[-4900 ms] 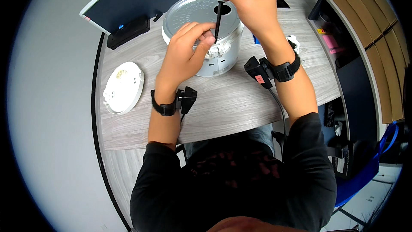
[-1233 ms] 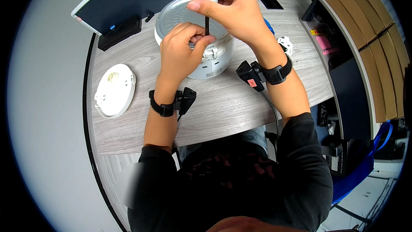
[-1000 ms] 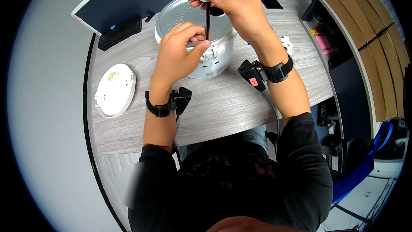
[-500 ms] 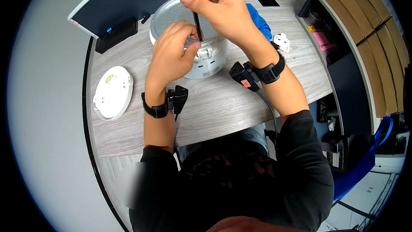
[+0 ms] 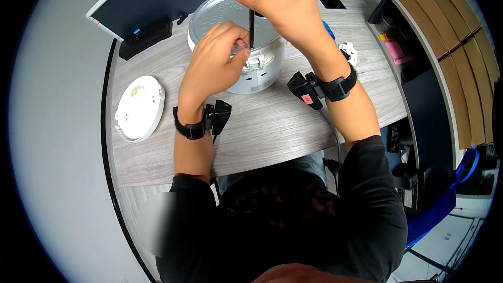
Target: The person removes the lid of a white rice cooker, then uses a screwdriver to unscrew several screws from the cooker's top cover. After removing the screws, the person lifts off the top cover and wipes the cooker's rim with a blue cloth.
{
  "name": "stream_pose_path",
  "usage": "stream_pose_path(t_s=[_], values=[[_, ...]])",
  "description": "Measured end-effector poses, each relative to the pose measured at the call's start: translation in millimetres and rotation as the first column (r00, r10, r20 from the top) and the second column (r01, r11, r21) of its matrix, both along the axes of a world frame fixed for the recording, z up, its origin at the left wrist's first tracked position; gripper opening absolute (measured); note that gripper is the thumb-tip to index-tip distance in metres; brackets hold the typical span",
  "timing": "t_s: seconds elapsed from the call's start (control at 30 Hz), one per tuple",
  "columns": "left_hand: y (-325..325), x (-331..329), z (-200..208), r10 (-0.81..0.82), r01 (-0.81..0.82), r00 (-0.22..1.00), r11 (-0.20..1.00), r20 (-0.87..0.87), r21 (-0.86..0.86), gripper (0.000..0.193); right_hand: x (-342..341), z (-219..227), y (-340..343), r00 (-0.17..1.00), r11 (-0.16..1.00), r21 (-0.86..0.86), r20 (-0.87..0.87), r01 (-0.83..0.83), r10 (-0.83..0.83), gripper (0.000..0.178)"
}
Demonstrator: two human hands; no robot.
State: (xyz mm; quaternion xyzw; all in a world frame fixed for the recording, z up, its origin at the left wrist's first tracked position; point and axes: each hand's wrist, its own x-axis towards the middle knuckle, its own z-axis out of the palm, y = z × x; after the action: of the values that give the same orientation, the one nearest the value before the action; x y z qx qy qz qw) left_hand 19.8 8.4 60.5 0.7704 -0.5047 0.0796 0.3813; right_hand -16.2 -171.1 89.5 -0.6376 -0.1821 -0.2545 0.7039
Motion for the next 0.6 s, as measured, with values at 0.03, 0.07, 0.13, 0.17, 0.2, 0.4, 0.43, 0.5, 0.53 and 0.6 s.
stream_pose_path(t_s=[0.03,0.07,0.13,0.17,0.2,0.4,0.43,0.5,0.53,0.6], values=[[-0.3,0.1,1.5,0.007,-0.007,1.000,1.000,-0.006,0.015,0.013,0.5,1.1,-0.6,1.000,1.000,0.006,-0.012,-0.001,0.001,0.031],[-0.8,-0.1,3.2,0.014,-0.014,1.000,0.999,-0.013,0.030,0.013,-0.4,2.6,-1.2,0.999,0.999,0.040,0.007,-0.031,0.031,0.033],[-1.2,1.0,3.3,0.031,-0.029,0.999,0.998,-0.024,0.053,0.011,-3.7,5.6,-1.8,0.995,0.990,0.106,0.048,-0.089,0.084,0.036],[-1.3,2.0,3.0,0.042,-0.040,0.999,0.997,-0.030,0.060,0.011,-5.1,9.1,0.8,0.994,0.981,0.159,0.029,-0.112,0.109,0.039],[-2.3,2.3,3.1,0.051,-0.049,0.998,0.996,-0.034,0.069,0.010,-1.6,5.0,-1.1,0.994,0.984,0.147,0.046,-0.103,0.097,0.040],[-1.5,3.3,6.2,0.060,-0.051,0.995,0.993,-0.080,0.109,0.010,-0.8,3.8,4.4,0.994,0.996,-0.010,0.057,0.092,-0.091,0.041],[-1.5,2.5,7.3,0.059,-0.049,0.995,0.992,-0.085,0.114,0.010,-0.8,4.2,2.1,0.995,0.998,0.024,0.070,0.063,-0.064,0.040],[-2.0,1.5,9.4,0.055,-0.043,0.994,0.991,-0.096,0.125,0.009,-2.0,6.9,1.1,0.996,0.993,0.121,0.084,-0.004,-0.006,0.038],[-2.1,1.7,8.8,0.053,-0.042,0.994,0.992,-0.093,0.118,0.009,-3.4,9.8,1.6,0.996,0.982,0.183,0.085,-0.039,0.024,0.036],[-2.4,2.1,7.1,0.049,-0.040,0.995,0.994,-0.086,0.105,0.008,-2.7,8.4,0.0,0.997,0.979,0.198,0.073,-0.042,0.028,0.035]])
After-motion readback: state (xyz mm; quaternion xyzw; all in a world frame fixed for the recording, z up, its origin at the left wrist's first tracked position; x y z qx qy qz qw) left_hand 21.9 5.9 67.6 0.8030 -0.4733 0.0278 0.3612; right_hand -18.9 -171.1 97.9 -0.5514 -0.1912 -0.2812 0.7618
